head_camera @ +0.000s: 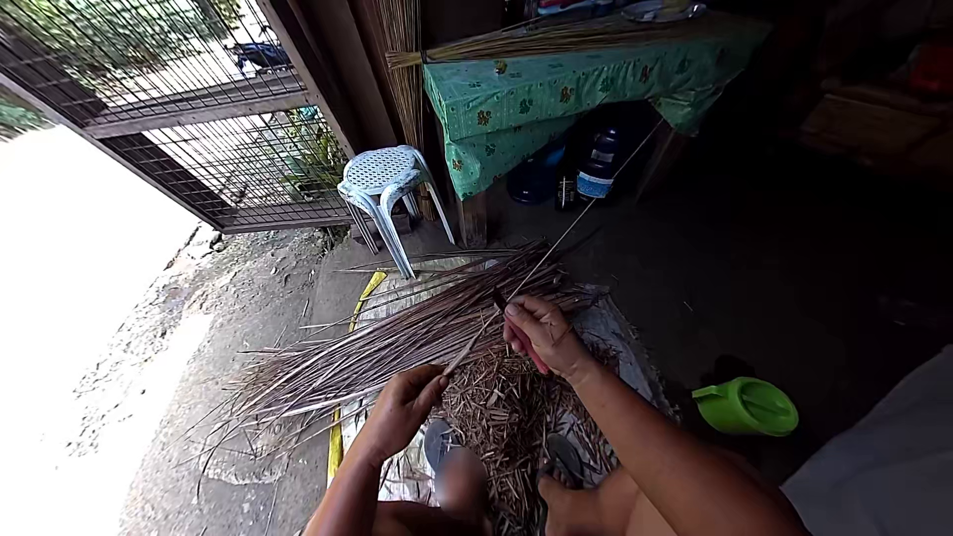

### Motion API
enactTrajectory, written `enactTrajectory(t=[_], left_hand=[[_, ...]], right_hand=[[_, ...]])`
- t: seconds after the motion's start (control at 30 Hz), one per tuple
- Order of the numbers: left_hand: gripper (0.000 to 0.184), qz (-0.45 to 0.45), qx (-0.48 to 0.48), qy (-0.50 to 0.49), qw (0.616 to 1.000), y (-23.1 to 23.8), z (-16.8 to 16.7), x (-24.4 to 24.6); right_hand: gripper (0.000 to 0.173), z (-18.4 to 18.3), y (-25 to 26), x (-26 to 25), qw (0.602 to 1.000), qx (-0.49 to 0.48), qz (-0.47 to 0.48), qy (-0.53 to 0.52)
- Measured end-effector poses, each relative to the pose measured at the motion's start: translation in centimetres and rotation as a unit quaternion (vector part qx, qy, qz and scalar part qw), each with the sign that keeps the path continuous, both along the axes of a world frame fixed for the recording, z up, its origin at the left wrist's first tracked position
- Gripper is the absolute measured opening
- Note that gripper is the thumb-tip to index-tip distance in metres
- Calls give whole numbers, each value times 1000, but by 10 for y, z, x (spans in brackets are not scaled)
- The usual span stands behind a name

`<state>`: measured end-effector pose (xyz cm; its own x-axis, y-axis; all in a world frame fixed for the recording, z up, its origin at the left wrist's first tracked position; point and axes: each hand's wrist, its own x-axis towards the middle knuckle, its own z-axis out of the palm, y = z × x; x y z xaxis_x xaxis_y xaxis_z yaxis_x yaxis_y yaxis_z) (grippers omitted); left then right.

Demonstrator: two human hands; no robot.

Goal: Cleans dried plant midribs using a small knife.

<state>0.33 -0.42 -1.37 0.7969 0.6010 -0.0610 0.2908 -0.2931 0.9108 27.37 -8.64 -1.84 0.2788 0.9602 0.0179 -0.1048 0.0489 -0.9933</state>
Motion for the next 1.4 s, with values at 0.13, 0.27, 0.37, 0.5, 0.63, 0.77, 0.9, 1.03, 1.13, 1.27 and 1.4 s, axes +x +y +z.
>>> enactTrajectory(t=[0.13, 0.27, 0.37, 0.5, 0.63, 0.77, 0.9, 1.03, 1.13, 1.27, 1.4], left_hand=[[27, 6, 7, -4, 1000, -2, 0, 3], [29, 9, 17, 4, 1000, -1, 0, -1], [29, 8, 21, 3, 1000, 0, 0, 1], [29, 10, 18, 5, 1000, 0, 0, 0], [28, 9, 18, -1, 1000, 1, 1, -2], [30, 1, 17, -5, 1000, 1, -1, -4], [36, -14, -27, 0, 1000, 0, 3, -2], [37, -22, -58, -7, 998, 0, 4, -3], [37, -26, -59, -11, 998, 1, 4, -5], [36, -34, -65, -11, 997, 1, 4, -3], [36, -34, -71, 0, 997, 0, 3, -5]], right_hand=[[25, -1, -6, -23, 989, -39, 142, -15], [25, -4, -5, -24, 992, -29, 119, -28], [24, -7, -2, -17, 995, -5, 85, -57], [24, -8, -1, -12, 995, 27, 32, -92], [25, -5, 2, 2, 997, 14, -19, -69], [26, 1, 2, 16, 998, -5, -64, -5], [29, 2, -3, -4, 996, -45, 72, 8], [28, -2, -5, -22, 993, -40, 114, -7], [29, 1, -1, -8, 998, -26, 55, -14], [28, 3, 2, 11, 997, -26, -46, 52], [29, 7, 4, 25, 992, -34, -68, 96]])
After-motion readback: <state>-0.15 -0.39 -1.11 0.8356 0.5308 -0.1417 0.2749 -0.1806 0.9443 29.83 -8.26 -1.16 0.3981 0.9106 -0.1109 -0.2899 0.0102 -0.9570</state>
